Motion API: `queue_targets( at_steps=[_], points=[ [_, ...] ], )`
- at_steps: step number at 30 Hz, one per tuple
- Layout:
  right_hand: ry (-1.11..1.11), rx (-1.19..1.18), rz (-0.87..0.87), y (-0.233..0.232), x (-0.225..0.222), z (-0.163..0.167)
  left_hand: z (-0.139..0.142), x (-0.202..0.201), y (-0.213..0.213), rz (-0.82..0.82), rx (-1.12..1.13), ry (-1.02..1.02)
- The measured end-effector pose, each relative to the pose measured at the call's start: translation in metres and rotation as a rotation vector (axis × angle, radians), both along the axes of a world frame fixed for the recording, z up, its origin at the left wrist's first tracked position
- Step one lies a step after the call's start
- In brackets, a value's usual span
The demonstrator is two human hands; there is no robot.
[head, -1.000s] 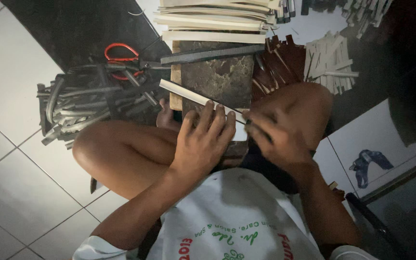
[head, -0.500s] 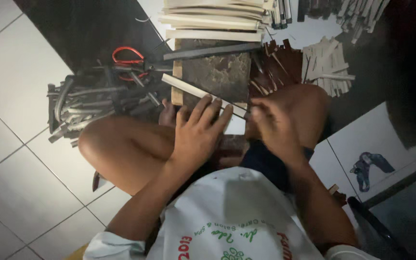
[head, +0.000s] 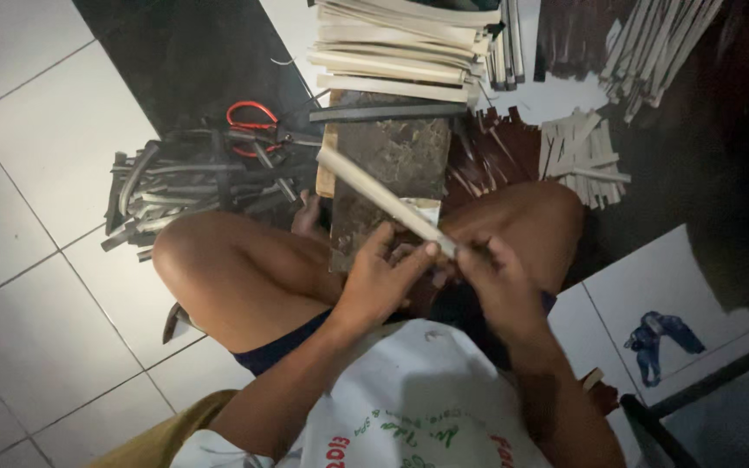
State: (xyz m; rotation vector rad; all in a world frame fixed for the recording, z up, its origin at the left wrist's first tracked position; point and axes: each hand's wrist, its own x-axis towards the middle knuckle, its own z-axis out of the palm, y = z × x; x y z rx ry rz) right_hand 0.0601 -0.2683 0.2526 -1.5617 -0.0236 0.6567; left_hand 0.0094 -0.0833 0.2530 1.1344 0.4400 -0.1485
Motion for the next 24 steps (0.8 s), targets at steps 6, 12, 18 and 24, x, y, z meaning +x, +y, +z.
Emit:
queue_targets(
  at_steps=[6,12,18,24],
  points=[
    [-0.063,-0.109,0.073,-0.034,-0.016,-0.004,0.026,0.029,-0.001,-0.042,0.144,0.027],
    [0.093,-0.195,0.046,-0.082,-0.015,-0.015,0.057,0.077,0.019,0.033,0.332,0.221],
    [-0.057,-0.169,0.019,-0.108,0.033,-0.016,0.058,0.118,0.015,0.046,0.357,0.080],
    [-0.146,-0.186,-0.372,-0.105,0.154,-0.001,0.039,0.134,0.025,-0.011,0.394,-0.096]
  ],
)
